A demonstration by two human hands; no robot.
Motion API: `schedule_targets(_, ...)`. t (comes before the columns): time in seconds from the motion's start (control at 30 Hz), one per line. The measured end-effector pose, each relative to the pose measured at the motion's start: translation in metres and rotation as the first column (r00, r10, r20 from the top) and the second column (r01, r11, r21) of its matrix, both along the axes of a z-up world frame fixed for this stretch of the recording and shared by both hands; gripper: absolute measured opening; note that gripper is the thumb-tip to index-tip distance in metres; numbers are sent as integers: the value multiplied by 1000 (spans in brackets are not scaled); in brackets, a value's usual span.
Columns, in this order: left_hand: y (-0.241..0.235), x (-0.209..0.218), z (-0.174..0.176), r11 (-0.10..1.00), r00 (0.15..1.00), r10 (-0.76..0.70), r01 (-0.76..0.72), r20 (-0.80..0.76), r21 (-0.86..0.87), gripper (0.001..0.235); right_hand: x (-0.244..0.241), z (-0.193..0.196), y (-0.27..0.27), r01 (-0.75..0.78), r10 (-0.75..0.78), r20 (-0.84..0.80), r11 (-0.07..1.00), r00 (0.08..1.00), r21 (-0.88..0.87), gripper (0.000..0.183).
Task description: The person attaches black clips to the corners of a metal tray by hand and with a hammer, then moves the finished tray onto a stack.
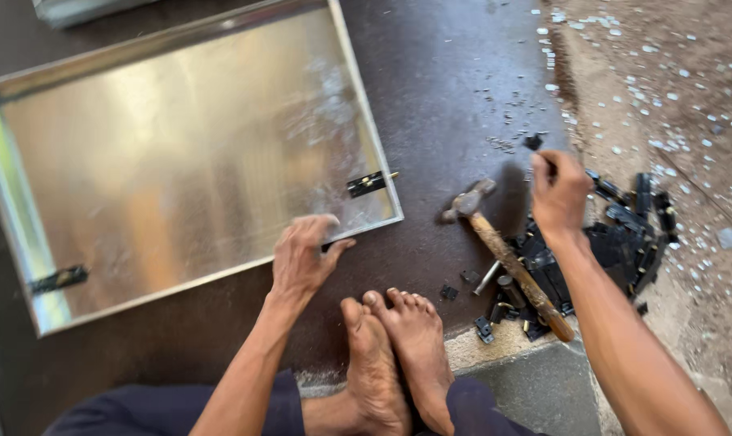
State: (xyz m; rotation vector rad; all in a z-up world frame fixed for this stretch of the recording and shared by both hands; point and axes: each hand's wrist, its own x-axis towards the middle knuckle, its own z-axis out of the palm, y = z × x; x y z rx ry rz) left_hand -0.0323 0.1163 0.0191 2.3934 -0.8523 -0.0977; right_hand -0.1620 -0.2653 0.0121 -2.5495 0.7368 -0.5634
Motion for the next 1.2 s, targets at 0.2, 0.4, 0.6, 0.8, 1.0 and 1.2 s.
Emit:
schedule_targets(0.2,-8,21,57,998,971,38,-49,-237,-41,38,27,19,121,-516,504,202,857,840,7,17)
schedule_targets(0.4,-33,75,124,993,988,64,-78,-142,-93,33,118,-13,159,-408,426,35,835,904,370,24)
schedule_targets(0.6,-39,38,70,997,941,66,-79,-332,-26,17,51,20,141,-437,423,111,870,899,227,47)
schedule_targets(0.8,-27,9,-8,994,994,60,-68,-94,-83,25,-82,44,101,-133,56,-521,985,851,-111,62)
schedule_targets(1.0,-26,9,-18,998,992,52,-56,-112,-35,25,-111,44,94,30,-40,-656,999,753,-26,46)
schedule_targets(1.2,-25,11,-20,996,995,64,-68,-72,-62,23,-97,68,91,167,-23,-585,966,811,195,44)
